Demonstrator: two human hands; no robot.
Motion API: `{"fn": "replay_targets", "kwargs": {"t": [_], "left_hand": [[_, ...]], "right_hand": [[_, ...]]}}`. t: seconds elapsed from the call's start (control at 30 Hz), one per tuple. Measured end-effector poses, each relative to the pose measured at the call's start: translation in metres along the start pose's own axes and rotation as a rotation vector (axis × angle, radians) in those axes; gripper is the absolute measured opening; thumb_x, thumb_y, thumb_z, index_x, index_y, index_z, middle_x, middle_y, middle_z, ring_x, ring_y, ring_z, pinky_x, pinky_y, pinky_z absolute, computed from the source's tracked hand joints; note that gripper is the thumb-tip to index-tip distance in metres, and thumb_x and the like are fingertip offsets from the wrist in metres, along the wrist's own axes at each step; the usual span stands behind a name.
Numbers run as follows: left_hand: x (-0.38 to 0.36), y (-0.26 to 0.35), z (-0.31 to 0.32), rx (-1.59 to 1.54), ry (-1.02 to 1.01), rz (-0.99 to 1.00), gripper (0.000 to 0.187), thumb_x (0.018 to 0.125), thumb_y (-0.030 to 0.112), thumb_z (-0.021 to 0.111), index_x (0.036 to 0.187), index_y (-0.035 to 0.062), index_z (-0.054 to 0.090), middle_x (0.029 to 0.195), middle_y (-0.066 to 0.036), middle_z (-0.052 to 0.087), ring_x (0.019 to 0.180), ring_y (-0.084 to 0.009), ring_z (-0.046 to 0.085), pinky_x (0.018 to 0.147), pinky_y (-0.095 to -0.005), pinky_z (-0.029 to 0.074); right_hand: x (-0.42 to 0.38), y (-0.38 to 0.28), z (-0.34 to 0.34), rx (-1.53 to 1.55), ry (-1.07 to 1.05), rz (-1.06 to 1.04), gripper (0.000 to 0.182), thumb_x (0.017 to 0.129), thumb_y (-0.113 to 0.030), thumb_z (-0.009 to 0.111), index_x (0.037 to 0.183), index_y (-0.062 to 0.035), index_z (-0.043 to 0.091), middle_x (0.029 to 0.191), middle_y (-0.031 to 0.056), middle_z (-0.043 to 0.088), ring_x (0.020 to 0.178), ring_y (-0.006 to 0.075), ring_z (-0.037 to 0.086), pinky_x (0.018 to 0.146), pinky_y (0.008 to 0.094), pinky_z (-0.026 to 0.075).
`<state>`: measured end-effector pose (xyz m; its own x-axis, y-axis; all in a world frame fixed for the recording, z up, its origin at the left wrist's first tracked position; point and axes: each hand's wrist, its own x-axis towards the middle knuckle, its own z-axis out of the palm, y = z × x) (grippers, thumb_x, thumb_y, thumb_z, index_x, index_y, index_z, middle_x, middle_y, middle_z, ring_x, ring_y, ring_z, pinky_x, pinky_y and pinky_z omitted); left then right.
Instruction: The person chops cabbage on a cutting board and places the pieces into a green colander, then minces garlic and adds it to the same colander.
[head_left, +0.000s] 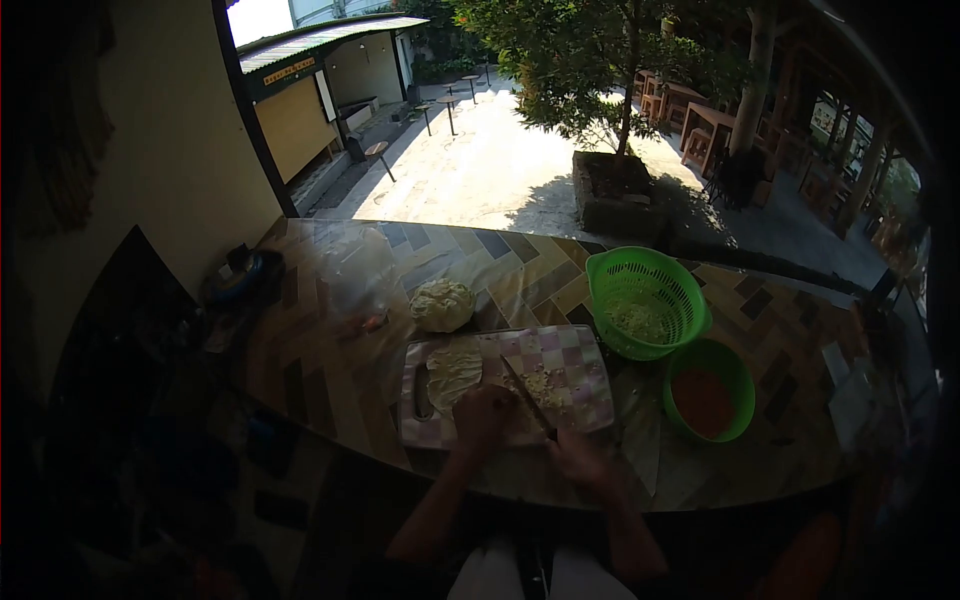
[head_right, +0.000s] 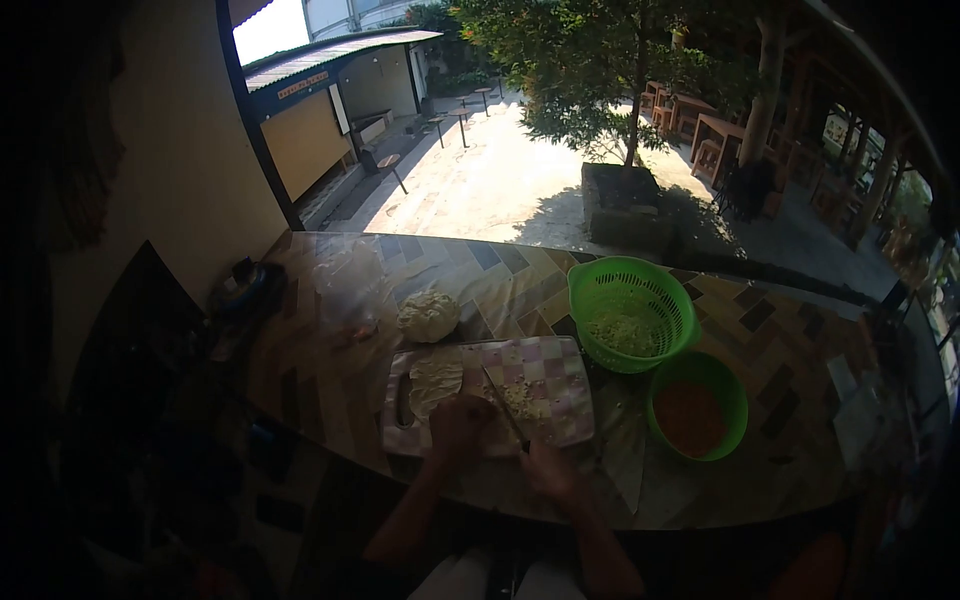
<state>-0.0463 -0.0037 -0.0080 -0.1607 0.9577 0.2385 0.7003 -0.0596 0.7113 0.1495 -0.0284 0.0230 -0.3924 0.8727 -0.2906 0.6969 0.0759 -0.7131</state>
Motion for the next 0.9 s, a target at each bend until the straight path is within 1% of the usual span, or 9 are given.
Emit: {"fn": "replay_targets", "kwargs": {"t": [0.1,0.2,0.23,0.33,0.4,0.5,0.6,0.7,0.9], "left_hand": [[-0.002,0.006,-0.003,-0.034,-0.01,0.015,0.016,0.076,0.021,0.068,0.086,0.0098,0.073,0.082,-0.013,0.068,0.079,-0.0313,0.066,0.071,-0.0416,0.052],[-0.005,0.002,-0.005,-0.06,-0.006,0.171,0.016,0.076,0.016,0.065,0.087,0.0061,0.072,0.083,-0.016,0.068,0.079,-0.034,0.065,0.072,-0.0421,0.051],[-0.005,-0.001,-0.006,-0.089,-0.039,0.188,0.016,0.077,0.015,0.065,0.087,0.0051,0.072,0.082,-0.017,0.067,0.079,-0.0344,0.065,0.073,-0.0424,0.051],[0.0,-0.008,-0.01,-0.117,-0.102,0.242,0.017,0.077,0.01,0.062,0.089,0.002,0.071,0.083,-0.019,0.067,0.08,-0.0355,0.065,0.074,-0.0434,0.051],[0.0,-0.011,-0.013,-0.06,-0.103,0.28,0.017,0.077,0.007,0.061,0.089,-0.0002,0.07,0.084,-0.02,0.067,0.08,-0.0358,0.065,0.075,-0.0443,0.05],[0.001,-0.01,-0.012,-0.172,0.049,0.242,0.021,0.076,0.008,0.063,0.094,0.0,0.071,0.095,-0.017,0.068,0.088,-0.034,0.063,0.079,-0.0407,0.049],[0.008,-0.016,-0.007,-0.096,0.148,0.304,0.024,0.075,0.005,0.063,0.096,-0.0014,0.07,0.099,-0.019,0.067,0.093,-0.0369,0.06,0.083,-0.0412,0.048],[0.015,-0.018,-0.007,-0.052,0.052,0.288,0.026,0.074,0.004,0.062,0.098,-0.0009,0.07,0.1,-0.019,0.067,0.094,-0.0368,0.058,0.085,-0.0414,0.047],[0.018,-0.016,-0.006,-0.018,0.067,0.325,0.025,0.074,0.003,0.06,0.096,-0.0007,0.071,0.096,-0.017,0.067,0.092,-0.0367,0.057,0.084,-0.0429,0.046]], "right_hand": [[-0.003,-0.022,0.033,0.001,0.133,0.168,0.039,0.094,-0.021,0.048,0.119,0.0063,0.039,0.099,0.0359,0.059,0.098,0.05,0.056,0.083,0.0565,0.044],[0.003,-0.031,0.034,-0.045,0.156,0.166,0.038,0.093,-0.021,0.048,0.12,0.0059,0.039,0.098,0.0361,0.059,0.098,0.0508,0.056,0.082,0.0569,0.045],[0.006,-0.034,0.027,-0.031,0.141,0.166,0.036,0.093,-0.021,0.049,0.115,0.006,0.043,0.099,0.0345,0.059,0.098,0.0501,0.056,0.082,0.0551,0.045],[0.021,-0.001,0.029,-0.025,0.269,-0.13,0.031,0.094,-0.024,0.049,0.105,0.0054,0.046,0.092,0.0322,0.06,0.089,0.0503,0.058,0.078,0.0553,0.046],[0.014,-0.011,0.027,0.033,0.274,-0.125,0.032,0.093,-0.025,0.05,0.103,0.0055,0.047,0.09,0.0316,0.06,0.088,0.0501,0.058,0.077,0.0551,0.046],[0.012,-0.013,0.032,0.004,0.259,-0.075,0.032,0.093,-0.025,0.051,0.103,0.006,0.047,0.089,0.0316,0.06,0.089,0.05,0.058,0.077,0.0549,0.046],[0.008,-0.022,0.037,0.012,0.237,-0.011,0.033,0.094,-0.025,0.05,0.103,0.0065,0.047,0.089,0.0321,0.06,0.09,0.0495,0.058,0.077,0.055,0.046],[0.007,-0.026,0.039,-0.005,0.222,0.027,0.033,0.094,-0.025,0.049,0.104,0.0064,0.046,0.091,0.0322,0.061,0.091,0.0492,0.058,0.077,0.0551,0.046],[0.008,-0.026,0.041,-0.015,0.181,0.069,0.036,0.094,-0.026,0.048,0.108,0.0071,0.047,0.097,0.0342,0.058,0.098,0.0489,0.056,0.082,0.054,0.044]]}}
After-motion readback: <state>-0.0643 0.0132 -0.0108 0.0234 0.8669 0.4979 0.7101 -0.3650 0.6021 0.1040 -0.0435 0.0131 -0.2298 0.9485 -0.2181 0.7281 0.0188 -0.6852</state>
